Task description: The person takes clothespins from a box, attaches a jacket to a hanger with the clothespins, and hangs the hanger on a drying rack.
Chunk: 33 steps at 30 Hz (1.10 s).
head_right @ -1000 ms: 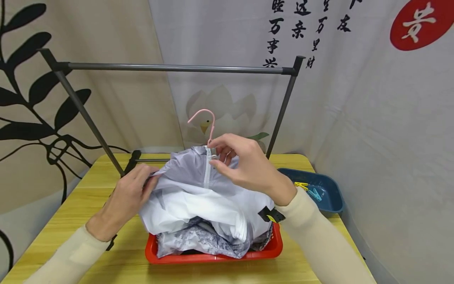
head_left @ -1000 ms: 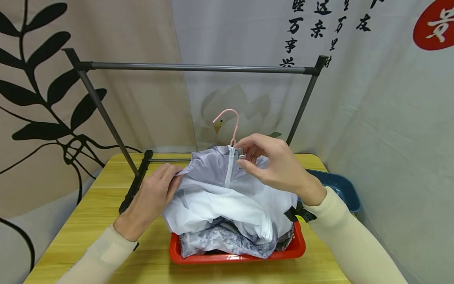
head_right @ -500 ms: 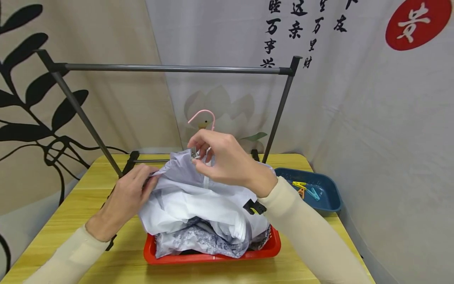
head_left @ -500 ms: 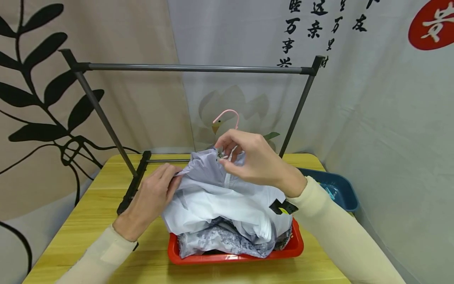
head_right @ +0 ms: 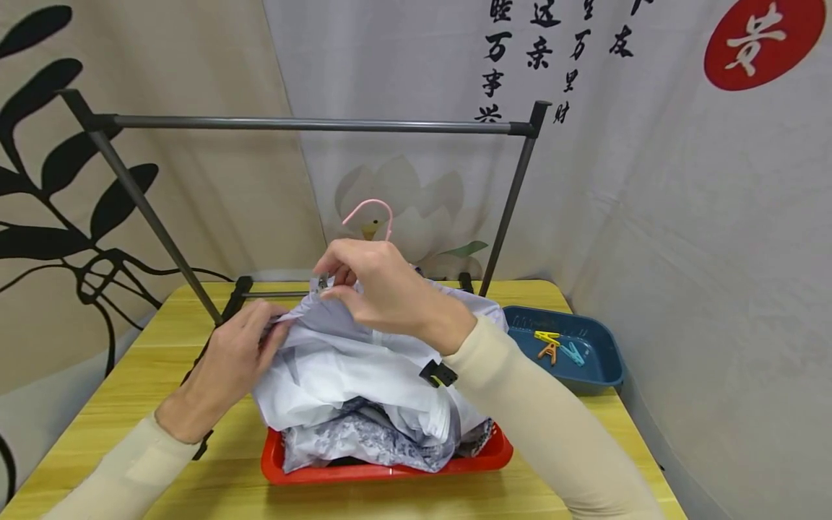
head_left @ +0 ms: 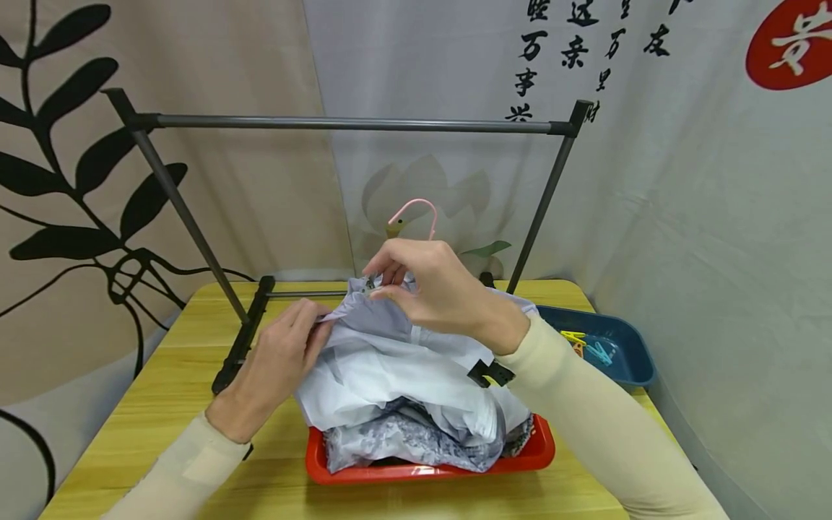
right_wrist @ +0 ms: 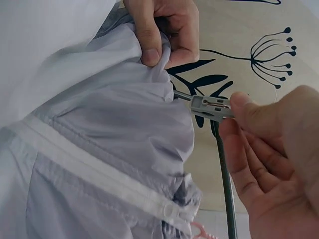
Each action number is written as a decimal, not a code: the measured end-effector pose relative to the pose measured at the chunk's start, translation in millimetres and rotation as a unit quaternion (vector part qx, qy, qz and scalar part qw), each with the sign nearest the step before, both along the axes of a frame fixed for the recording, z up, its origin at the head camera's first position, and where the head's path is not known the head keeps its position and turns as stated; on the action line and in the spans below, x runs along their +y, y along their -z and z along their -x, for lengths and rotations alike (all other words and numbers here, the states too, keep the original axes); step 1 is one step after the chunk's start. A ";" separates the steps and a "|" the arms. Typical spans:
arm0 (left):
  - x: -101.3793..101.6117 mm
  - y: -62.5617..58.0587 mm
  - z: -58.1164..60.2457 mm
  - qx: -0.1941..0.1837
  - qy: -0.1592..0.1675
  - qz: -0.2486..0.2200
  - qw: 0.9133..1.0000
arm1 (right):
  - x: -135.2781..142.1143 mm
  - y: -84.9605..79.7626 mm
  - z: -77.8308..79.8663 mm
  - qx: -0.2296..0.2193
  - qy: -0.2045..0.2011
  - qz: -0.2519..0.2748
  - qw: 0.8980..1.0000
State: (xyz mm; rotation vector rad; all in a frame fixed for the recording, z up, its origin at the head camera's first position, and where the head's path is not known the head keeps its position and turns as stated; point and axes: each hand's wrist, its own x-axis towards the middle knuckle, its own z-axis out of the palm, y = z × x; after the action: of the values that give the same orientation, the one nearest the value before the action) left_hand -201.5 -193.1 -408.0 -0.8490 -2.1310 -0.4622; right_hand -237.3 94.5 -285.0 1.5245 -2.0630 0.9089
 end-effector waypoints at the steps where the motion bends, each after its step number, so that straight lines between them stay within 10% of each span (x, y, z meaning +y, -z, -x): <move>1: -0.1 0.1 -0.1 0.000 0.001 0.000 1.000 | -2.1 -0.4 -0.5 0.001 -0.003 0.000 1.000; 33: 6.6 -0.5 1.4 0.037 0.017 -0.008 0.999 | -33.0 -3.9 -4.8 0.044 0.040 -0.097 0.993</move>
State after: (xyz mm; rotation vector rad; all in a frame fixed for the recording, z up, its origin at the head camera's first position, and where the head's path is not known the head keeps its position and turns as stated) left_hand -203.0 -186.5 -407.5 -0.8821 -2.0452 -0.4579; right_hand -232.5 61.5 -281.1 1.5357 -2.1837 0.6140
